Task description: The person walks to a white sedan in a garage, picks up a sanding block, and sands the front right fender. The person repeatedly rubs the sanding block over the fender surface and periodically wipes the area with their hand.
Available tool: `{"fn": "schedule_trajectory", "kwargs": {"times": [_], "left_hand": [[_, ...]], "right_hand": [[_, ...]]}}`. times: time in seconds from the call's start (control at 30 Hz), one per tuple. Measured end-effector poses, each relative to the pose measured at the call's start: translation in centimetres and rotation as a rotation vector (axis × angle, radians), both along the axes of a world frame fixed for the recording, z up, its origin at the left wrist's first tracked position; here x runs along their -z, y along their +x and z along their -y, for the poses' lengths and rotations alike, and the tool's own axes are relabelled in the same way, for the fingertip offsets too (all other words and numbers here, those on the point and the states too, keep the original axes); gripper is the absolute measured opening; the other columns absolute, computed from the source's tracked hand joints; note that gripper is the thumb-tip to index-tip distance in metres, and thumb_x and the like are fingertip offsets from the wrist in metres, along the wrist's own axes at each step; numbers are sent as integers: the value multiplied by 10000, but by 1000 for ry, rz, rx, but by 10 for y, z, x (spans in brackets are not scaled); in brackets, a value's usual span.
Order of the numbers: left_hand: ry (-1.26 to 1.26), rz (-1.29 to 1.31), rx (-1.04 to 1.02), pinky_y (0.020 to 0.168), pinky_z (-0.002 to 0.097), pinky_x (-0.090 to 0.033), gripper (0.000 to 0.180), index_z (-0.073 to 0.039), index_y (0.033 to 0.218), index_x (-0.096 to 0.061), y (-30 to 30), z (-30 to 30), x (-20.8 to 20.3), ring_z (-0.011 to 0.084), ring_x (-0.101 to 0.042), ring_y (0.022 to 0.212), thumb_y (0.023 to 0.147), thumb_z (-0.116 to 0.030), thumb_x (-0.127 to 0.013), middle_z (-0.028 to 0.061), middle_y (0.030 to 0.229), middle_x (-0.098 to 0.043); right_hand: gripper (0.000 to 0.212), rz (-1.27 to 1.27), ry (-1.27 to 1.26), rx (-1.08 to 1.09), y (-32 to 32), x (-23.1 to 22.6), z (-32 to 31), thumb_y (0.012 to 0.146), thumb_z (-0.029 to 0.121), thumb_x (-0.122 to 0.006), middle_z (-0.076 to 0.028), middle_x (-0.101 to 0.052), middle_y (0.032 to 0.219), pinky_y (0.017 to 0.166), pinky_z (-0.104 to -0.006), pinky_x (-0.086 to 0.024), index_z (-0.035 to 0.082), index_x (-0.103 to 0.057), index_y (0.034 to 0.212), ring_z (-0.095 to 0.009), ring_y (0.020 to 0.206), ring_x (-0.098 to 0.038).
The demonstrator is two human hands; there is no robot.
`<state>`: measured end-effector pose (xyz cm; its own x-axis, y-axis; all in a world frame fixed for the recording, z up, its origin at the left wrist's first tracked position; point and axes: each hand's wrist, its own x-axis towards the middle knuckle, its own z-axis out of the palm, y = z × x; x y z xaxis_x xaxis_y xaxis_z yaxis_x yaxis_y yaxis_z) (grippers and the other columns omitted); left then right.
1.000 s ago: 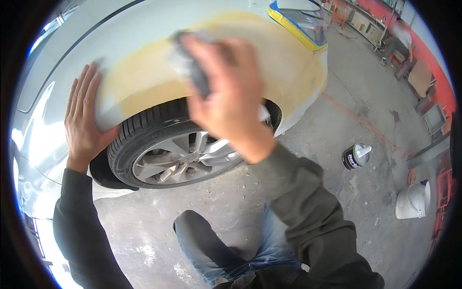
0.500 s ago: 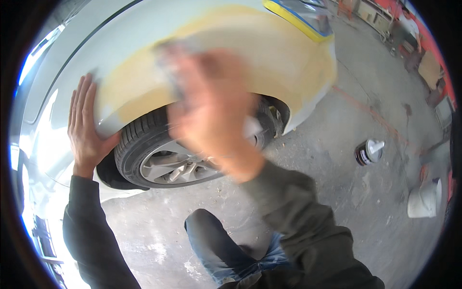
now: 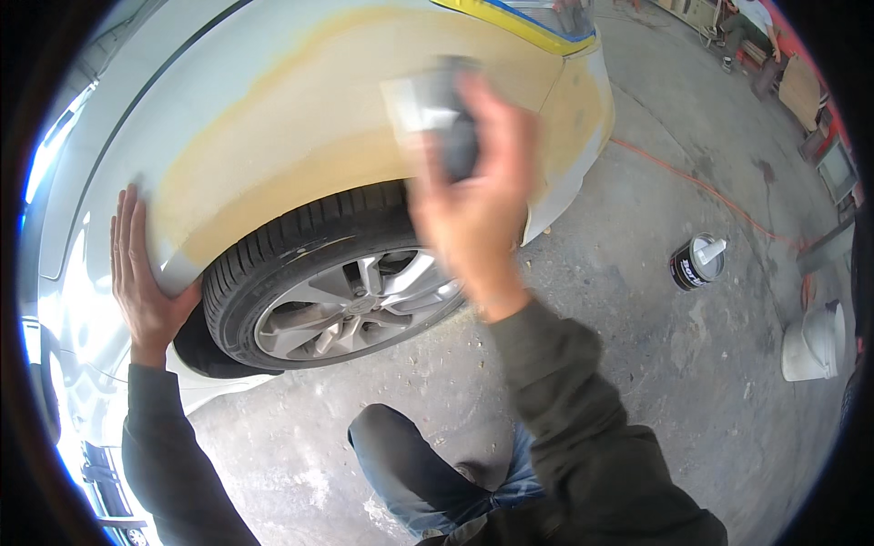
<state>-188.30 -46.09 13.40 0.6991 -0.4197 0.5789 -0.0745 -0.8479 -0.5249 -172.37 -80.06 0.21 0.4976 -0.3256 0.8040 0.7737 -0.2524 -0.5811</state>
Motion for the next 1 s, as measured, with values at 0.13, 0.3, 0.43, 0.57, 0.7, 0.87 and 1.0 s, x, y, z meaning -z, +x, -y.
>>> {"fn": "schedule_trajectory", "kwargs": {"times": [0.13, 0.3, 0.43, 0.57, 0.7, 0.87, 1.0], "left_hand": [[-1, -27, -19, 1309, 563, -323, 1054, -50, 1634, -395, -5, -3, 0, 412, -403, 1572, 658, -81, -789, 211, 1686, -435], [44, -8, -17, 1305, 567, -324, 1036, -39, 1630, -402, -9, -9, -3, 419, -408, 1569, 664, -85, -774, 218, 1684, -438], [21, -4, -3, 1304, 569, -321, 1019, -37, 1624, -416, -7, 1, -6, 424, -419, 1561, 672, -101, -772, 222, 1677, -447], [9, -11, 17, 1298, 573, -327, 1014, -32, 1621, -422, -2, 6, -5, 430, -432, 1552, 676, -115, -782, 231, 1669, -456], [-12, -1, -27, 1292, 575, -329, 1054, -25, 1625, -411, -8, -1, -1, 438, -424, 1554, 652, -109, -806, 242, 1674, -443], [-8, -30, 19, 1305, 555, -316, 1073, -33, 1623, -408, -6, 9, -5, 422, -407, 1570, 639, -111, -828, 227, 1689, -428], [-16, -13, 34, 1313, 540, -315, 1133, -70, 1629, -407, -2, 12, -8, 393, -391, 1583, 631, -181, -930, 202, 1701, -417]], "right_hand": [[821, 17, -142, -117, -59, -65, -87, 611, 57, -819, -99, -562, 1078, 752, -466, -545, 237, -685, 1400, -358, 964, -583], [526, 62, -100, -26, 2, -13, -3, 894, 204, -810, -123, -657, 1149, 893, -409, -566, 80, -665, 1384, -281, 1057, -654], [545, -95, 62, 33, 30, 40, 48, 927, 73, -821, -144, -644, 1336, 1019, -373, -559, 2, -592, 1417, -245, 1145, -675], [695, 45, -111, -53, -41, -38, -51, 727, 61, -806, -136, -595, 1155, 847, -421, -523, 107, -638, 1400, -308, 1039, -621], [715, 114, -147, -198, -72, -71, -102, 643, 74, -847, -110, -576, 1086, 718, -437, -518, 216, -690, 1326, -355, 964, -595], [463, 59, -129, -107, -6, -10, 8, 915, 173, -807, -129, -711, 1245, 996, -388, -524, 61, -694, 1351, -265, 1105, -651], [575, -274, 36, -128, 34, 70, 106, 893, 40, -839, -128, -640, 1414, 1125, -390, -482, 34, -627, 1427, -251, 1286, -612]]}}
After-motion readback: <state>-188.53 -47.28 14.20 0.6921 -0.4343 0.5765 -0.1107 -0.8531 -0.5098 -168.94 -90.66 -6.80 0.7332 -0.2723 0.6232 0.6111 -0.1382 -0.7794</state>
